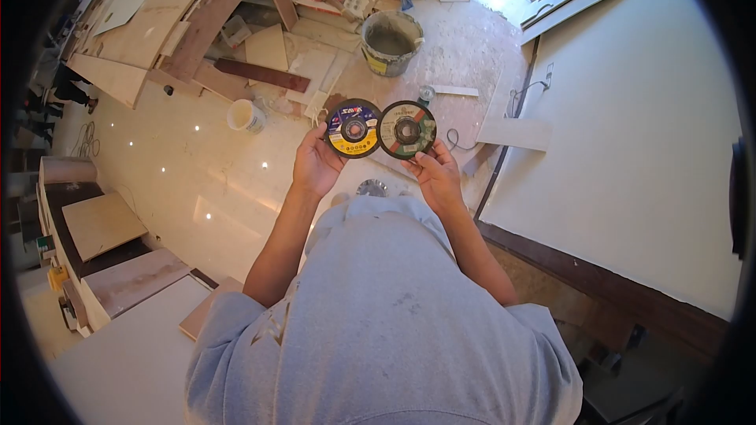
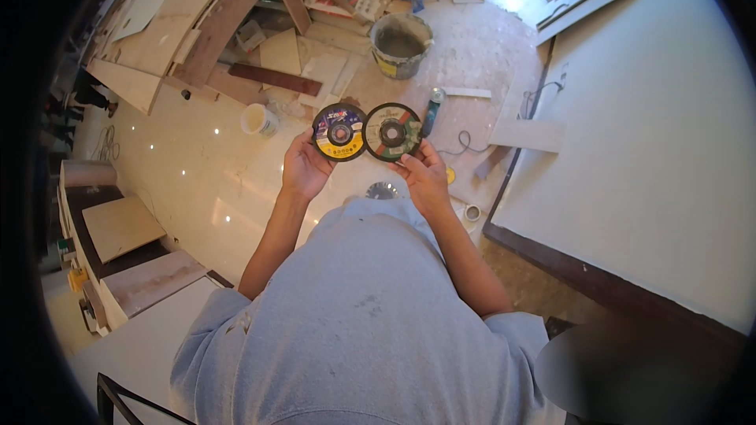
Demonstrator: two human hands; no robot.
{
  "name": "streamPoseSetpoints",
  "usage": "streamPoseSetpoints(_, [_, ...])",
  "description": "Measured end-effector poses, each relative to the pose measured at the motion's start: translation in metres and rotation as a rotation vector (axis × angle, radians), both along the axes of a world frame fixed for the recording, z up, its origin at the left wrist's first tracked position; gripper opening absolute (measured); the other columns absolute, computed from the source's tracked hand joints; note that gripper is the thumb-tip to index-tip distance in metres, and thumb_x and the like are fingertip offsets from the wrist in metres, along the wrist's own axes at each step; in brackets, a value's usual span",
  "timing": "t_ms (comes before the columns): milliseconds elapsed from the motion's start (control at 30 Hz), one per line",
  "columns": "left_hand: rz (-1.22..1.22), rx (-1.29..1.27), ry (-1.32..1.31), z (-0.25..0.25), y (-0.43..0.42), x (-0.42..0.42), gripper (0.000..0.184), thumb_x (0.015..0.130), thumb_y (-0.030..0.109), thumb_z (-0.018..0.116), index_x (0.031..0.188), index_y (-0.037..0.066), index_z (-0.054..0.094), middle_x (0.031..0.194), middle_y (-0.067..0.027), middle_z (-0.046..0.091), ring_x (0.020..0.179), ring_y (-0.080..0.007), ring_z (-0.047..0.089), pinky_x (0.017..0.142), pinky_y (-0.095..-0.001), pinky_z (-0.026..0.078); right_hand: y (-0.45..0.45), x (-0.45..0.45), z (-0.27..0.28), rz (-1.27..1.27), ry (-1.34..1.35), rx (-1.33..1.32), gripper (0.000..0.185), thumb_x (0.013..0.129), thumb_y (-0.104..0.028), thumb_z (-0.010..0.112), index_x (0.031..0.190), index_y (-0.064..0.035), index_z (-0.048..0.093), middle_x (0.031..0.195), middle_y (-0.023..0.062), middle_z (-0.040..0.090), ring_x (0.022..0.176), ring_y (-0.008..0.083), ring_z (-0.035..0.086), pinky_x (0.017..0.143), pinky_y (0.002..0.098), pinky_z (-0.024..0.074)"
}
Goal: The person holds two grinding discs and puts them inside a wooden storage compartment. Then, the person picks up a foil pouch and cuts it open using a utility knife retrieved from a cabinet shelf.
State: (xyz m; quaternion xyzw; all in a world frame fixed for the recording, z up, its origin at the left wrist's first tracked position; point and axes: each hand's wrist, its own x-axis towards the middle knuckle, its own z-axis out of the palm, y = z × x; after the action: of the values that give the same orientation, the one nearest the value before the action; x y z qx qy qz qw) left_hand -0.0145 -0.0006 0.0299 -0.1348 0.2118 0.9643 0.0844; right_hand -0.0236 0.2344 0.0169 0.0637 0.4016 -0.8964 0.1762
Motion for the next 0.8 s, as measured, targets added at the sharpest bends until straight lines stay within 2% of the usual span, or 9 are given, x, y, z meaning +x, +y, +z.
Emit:
streamPoseSetpoints(467, [0.018,-0.004,-0.021,0.0018,0.0024,0.0001,0.034,0.096,0.023,0.040,0.117,0.001,0.053,0.117,-0.0121,0.061,0.109,-0.0224,0.058,0.091,-0.0372,0.048,-0.0007,0.0003,0.0037,0.017,0.010,0.062,0.042,0.084,0.011,0.049,0.124,-0.0025,0.045,0.112,0.0095,0.058,0.101,0.0198,0.059,0.090,0.0365,0.0502])
streamPoseSetpoints(800, [0.013,-0.002,-0.015,-0.0018,0.0027,-0.0018,0.036,0.096,0.023,0.040,0.121,0.000,0.050,0.120,-0.0145,0.059,0.111,-0.0242,0.058,0.093,-0.0386,0.048,-0.0001,-0.0015,0.0039,0.055,0.012,0.020,0.034,0.087,0.006,0.050,0.119,-0.0030,0.047,0.111,0.0094,0.058,0.100,0.0196,0.060,0.089,0.0376,0.0508])
